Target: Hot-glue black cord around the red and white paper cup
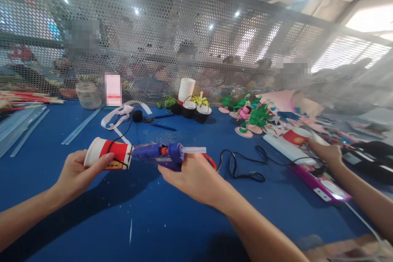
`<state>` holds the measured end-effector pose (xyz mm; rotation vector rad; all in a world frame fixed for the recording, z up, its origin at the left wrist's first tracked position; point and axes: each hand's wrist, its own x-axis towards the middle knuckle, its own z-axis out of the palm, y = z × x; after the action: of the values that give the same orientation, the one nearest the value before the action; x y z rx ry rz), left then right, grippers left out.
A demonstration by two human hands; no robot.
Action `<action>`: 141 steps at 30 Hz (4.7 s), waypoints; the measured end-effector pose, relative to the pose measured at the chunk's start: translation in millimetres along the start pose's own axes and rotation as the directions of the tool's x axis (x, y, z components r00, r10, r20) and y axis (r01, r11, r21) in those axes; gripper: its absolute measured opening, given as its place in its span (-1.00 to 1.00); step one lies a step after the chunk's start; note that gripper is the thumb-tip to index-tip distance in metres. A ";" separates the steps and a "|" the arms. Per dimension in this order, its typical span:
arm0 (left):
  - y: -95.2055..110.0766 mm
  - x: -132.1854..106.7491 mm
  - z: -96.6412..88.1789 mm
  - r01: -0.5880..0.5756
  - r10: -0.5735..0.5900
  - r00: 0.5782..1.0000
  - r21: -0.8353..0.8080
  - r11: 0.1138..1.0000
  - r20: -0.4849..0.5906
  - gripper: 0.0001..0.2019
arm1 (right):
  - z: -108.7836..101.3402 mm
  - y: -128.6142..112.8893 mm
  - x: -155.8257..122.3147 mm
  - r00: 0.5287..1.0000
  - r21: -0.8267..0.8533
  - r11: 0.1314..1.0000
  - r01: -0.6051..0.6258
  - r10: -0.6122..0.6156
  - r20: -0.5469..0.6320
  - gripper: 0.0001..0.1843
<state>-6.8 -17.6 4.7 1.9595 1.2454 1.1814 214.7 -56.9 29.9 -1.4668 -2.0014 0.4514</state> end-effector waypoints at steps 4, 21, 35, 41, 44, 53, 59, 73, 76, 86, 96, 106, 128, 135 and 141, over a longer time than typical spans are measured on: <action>-1.5 -0.2 0.1 0.014 -0.013 1.000 -0.005 1.000 0.023 -0.79 | 0.0 1.4 0.9 1.000 -0.015 1.000 -0.014 0.013 -0.028 -0.81; -0.5 -0.9 -0.2 -0.035 0.035 0.999 0.039 0.999 0.019 -0.79 | -1.1 0.9 1.3 1.000 -0.025 1.000 0.003 -0.004 -0.010 -0.70; -3.4 0.8 1.8 0.145 -0.146 0.989 -0.115 0.983 0.002 -0.81 | -6.2 -7.0 1.8 0.975 -0.219 0.950 0.221 -0.214 0.055 -0.84; -1.9 1.6 2.8 0.267 -0.272 0.962 -0.245 0.932 0.015 -0.81 | -2.4 -5.5 -0.3 0.989 -0.180 0.973 0.145 -0.141 0.031 -0.84; -3.3 1.7 3.2 0.295 -0.297 0.954 -0.270 0.917 0.031 -0.80 | -0.8 -4.0 -1.5 0.992 -0.131 0.983 0.128 -0.125 0.027 -0.86; -7.4 1.6 4.7 0.334 -0.337 0.940 -0.303 0.892 0.047 -0.76 | 2.4 0.5 -4.0 0.995 -0.075 0.993 0.097 -0.093 0.046 -0.86; -3.4 0.8 4.9 0.324 -0.330 0.944 -0.298 0.898 0.033 -0.81 | -1.2 -4.6 -2.2 0.996 -0.052 0.995 0.085 -0.082 0.045 -0.86; 0.4 -3.3 2.1 -0.015 0.016 1.000 -0.042 0.999 0.021 -0.76 | -1.2 3.1 9.8 0.977 0.185 0.960 -0.208 0.194 0.091 -0.86; 0.1 -3.0 2.5 0.054 -0.050 0.998 -0.095 0.994 0.041 -0.80 | 4.0 6.7 14.1 0.965 0.384 0.888 -0.253 0.262 0.032 -0.79; 2.9 -9.3 11.1 0.077 -0.042 0.967 -0.132 0.988 0.252 -0.79 | 38.4 6.2 25.8 0.963 0.828 0.498 -0.259 0.198 0.183 -0.81; -1.1 -8.3 11.5 0.365 -0.274 0.909 -0.285 0.886 0.315 -0.73 | 15.1 56.7 53.6 0.894 0.660 0.672 -0.336 0.448 0.000 -0.82; 0.5 -7.2 9.0 0.340 -0.250 0.919 -0.291 0.894 0.304 -0.75 | 16.2 96.3 71.3 0.869 0.407 0.777 -0.481 0.485 0.100 -0.63; -2.7 -7.6 11.5 0.246 -0.181 0.936 -0.196 0.949 0.302 -0.78 | 48.1 -16.3 60.1 0.941 0.266 0.962 0.067 -0.150 0.304 -0.58; -2.4 -7.7 11.7 0.200 -0.154 0.942 -0.129 0.971 0.299 -0.78 | 55.7 -15.0 53.5 0.992 0.488 0.871 -0.052 -0.012 0.127 -0.82; -2.9 -7.3 10.4 0.225 -0.181 0.939 -0.125 0.966 0.292 -0.76 | 48.7 -13.9 51.0 0.994 0.326 0.944 -0.044 0.009 0.109 -0.72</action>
<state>-0.4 -22.8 -5.4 1.7615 1.1387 0.8395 162.6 -9.6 15.2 -1.2845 -1.8761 0.8473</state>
